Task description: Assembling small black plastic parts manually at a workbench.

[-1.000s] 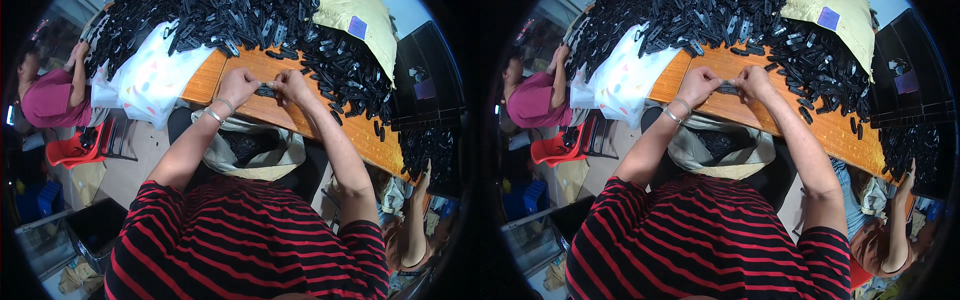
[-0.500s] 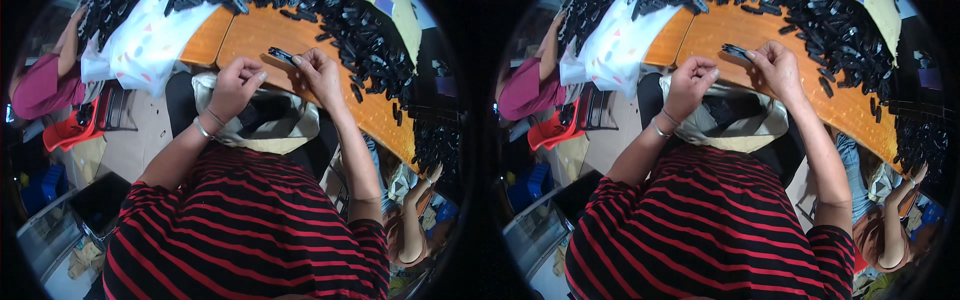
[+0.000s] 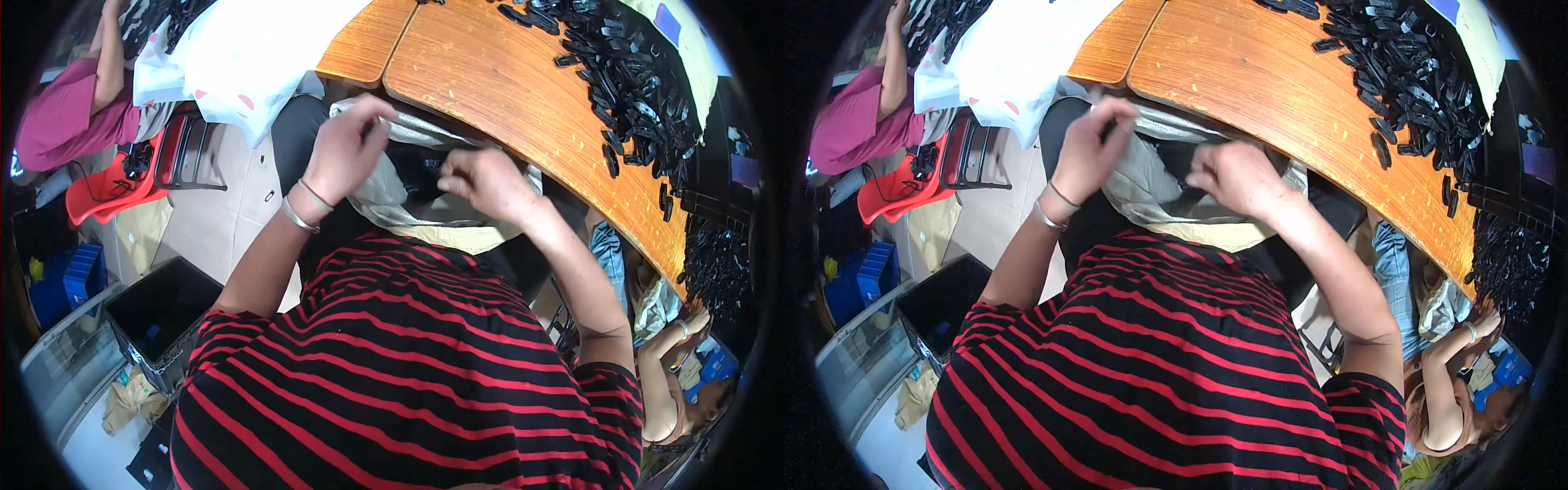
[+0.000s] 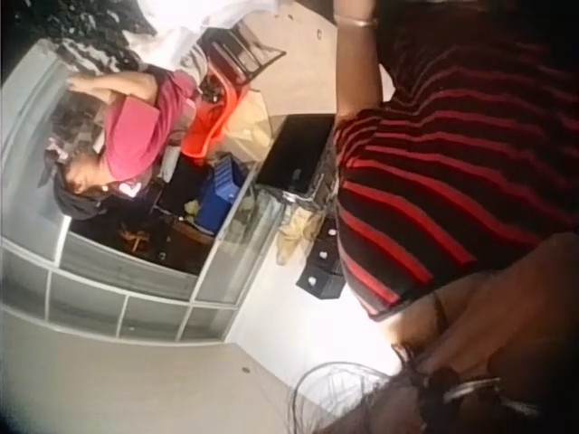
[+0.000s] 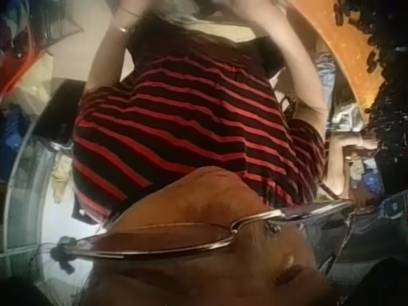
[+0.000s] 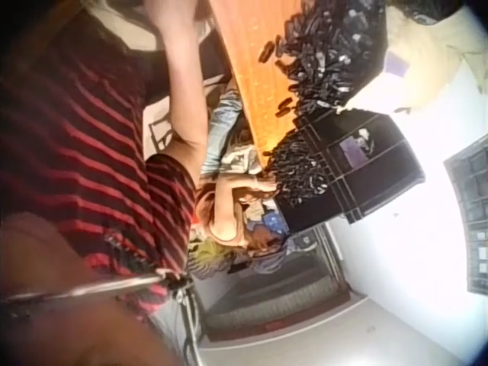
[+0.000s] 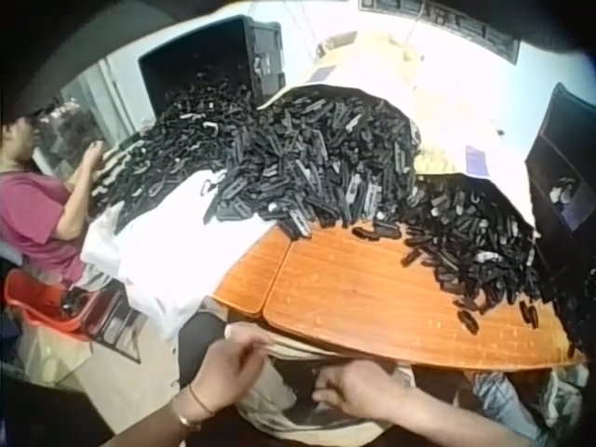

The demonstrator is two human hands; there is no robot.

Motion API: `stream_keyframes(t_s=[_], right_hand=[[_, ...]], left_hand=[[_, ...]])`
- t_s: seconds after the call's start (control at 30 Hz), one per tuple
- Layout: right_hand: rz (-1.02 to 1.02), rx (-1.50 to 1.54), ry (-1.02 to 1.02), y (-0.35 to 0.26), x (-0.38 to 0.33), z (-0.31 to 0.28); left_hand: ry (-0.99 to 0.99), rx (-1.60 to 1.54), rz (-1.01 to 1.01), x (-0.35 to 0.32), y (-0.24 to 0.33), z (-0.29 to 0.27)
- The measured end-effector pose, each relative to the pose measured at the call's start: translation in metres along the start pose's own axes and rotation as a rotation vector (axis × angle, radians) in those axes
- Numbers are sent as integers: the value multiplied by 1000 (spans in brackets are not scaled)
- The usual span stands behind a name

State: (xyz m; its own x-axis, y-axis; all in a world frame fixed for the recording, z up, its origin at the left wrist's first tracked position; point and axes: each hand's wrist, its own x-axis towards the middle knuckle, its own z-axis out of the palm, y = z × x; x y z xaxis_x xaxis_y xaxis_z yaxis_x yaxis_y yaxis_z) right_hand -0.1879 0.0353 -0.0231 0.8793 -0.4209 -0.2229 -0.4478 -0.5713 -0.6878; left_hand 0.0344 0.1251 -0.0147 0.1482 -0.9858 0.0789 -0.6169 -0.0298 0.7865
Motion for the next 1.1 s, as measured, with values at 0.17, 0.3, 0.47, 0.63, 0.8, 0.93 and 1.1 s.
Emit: stream_keyframes(t_s=[0.17,0.3,0.47,0.63,0.8,0.93,1.1], right_hand=[[327,-385,-309,66,-1,55],[301,-367,-548,76,24,83],[73,-462,-755,125,98,165],[-616,-1218,459,404,37,247],[-590,-3005,807,324,87,272],[-664,-3178,981,291,103,282],[-761,-3372,1224,286,93,289]], left_hand=[[-10,382,142,-4,-20,33],[-178,465,110,11,-34,52],[-333,847,75,16,-77,69],[-236,620,373,69,-59,99],[34,411,307,36,-90,91],[99,411,282,37,-78,89],[165,22,198,29,-70,98]])
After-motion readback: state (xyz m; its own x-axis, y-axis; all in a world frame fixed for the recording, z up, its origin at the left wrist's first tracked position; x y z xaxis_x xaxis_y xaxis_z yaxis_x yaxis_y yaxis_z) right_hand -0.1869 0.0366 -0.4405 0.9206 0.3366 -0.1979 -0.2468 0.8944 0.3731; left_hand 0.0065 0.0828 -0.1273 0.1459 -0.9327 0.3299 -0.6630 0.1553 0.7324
